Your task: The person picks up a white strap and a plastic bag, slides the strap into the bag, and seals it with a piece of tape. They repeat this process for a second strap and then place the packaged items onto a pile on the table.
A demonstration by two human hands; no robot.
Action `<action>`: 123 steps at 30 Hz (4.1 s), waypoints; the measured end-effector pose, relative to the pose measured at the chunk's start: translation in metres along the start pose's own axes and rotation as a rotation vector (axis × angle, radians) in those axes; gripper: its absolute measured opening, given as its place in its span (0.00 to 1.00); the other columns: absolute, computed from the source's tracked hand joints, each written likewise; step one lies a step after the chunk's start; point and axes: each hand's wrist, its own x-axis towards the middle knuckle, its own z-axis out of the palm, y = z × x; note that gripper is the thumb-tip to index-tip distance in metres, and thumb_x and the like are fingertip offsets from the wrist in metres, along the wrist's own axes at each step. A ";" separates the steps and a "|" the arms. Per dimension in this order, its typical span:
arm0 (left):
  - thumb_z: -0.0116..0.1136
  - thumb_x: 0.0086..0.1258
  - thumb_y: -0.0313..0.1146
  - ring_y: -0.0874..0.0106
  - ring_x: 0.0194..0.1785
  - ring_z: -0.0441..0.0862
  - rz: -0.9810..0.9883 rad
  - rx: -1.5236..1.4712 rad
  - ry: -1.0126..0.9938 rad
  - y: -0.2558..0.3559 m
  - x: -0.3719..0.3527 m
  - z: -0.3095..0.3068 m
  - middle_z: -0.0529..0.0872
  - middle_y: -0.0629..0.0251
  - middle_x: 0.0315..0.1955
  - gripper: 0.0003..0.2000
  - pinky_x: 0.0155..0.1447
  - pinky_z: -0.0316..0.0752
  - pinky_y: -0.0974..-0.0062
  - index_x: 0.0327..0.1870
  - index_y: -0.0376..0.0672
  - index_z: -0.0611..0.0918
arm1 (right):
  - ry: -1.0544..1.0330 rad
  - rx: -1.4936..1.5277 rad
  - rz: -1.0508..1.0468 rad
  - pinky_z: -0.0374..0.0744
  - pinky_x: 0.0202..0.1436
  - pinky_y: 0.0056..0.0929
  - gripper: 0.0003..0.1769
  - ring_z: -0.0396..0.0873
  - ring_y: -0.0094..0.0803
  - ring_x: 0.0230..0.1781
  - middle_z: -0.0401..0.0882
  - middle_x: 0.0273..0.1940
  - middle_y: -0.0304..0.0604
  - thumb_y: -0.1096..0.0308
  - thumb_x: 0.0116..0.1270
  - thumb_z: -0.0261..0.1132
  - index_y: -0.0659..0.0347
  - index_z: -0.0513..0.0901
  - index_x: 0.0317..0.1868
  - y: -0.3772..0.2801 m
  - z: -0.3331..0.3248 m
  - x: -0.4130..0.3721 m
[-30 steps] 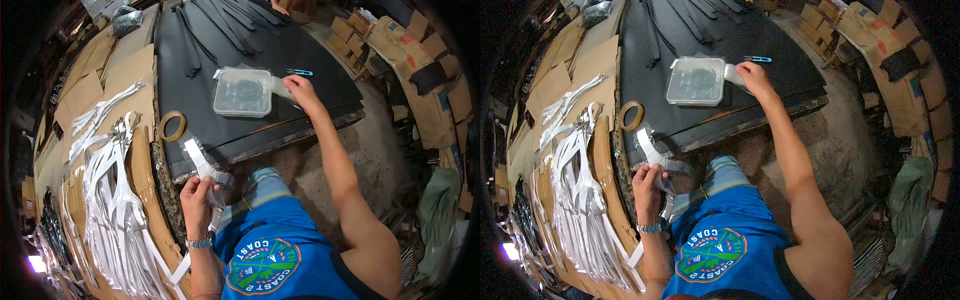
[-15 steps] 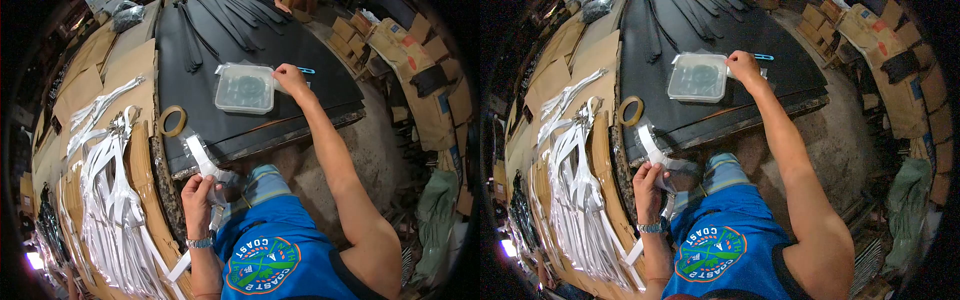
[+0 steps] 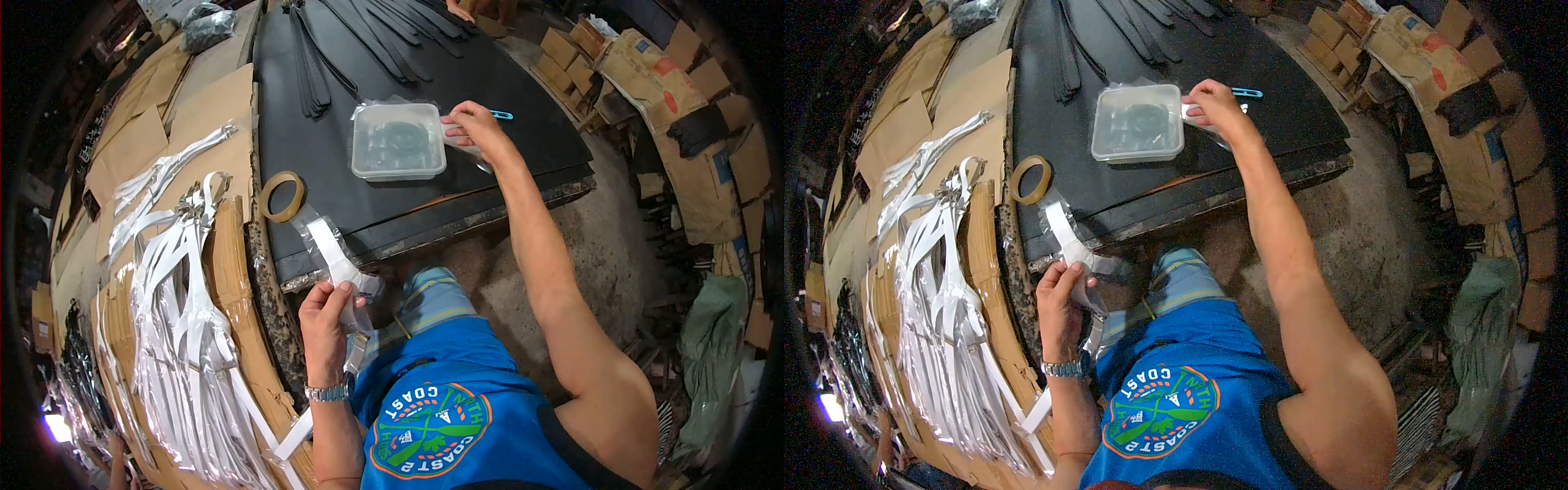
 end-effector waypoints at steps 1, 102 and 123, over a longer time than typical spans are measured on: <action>0.62 0.69 0.29 0.75 0.33 0.85 -0.002 0.006 0.000 0.001 0.000 0.001 0.85 0.66 0.33 0.05 0.39 0.78 0.81 0.39 0.37 0.81 | 0.005 0.022 -0.008 0.77 0.34 0.20 0.08 0.82 0.23 0.38 0.84 0.40 0.36 0.61 0.69 0.62 0.55 0.79 0.42 0.000 0.000 0.000; 0.59 0.73 0.33 0.83 0.30 0.78 0.024 0.257 -0.184 0.016 -0.024 -0.004 0.83 0.70 0.29 0.09 0.36 0.72 0.83 0.39 0.35 0.81 | -0.505 0.571 -0.029 0.77 0.37 0.23 0.30 0.78 0.21 0.34 0.81 0.37 0.37 0.64 0.64 0.70 0.60 0.66 0.61 -0.028 0.164 -0.160; 0.80 0.47 0.37 0.52 0.64 0.64 1.170 0.536 0.388 0.033 0.005 0.095 0.68 0.51 0.57 0.35 0.65 0.64 0.56 0.53 0.40 0.67 | 0.254 -0.444 -1.378 0.78 0.28 0.30 0.22 0.81 0.35 0.25 0.81 0.37 0.42 0.84 0.56 0.62 0.55 0.77 0.50 -0.199 0.144 -0.210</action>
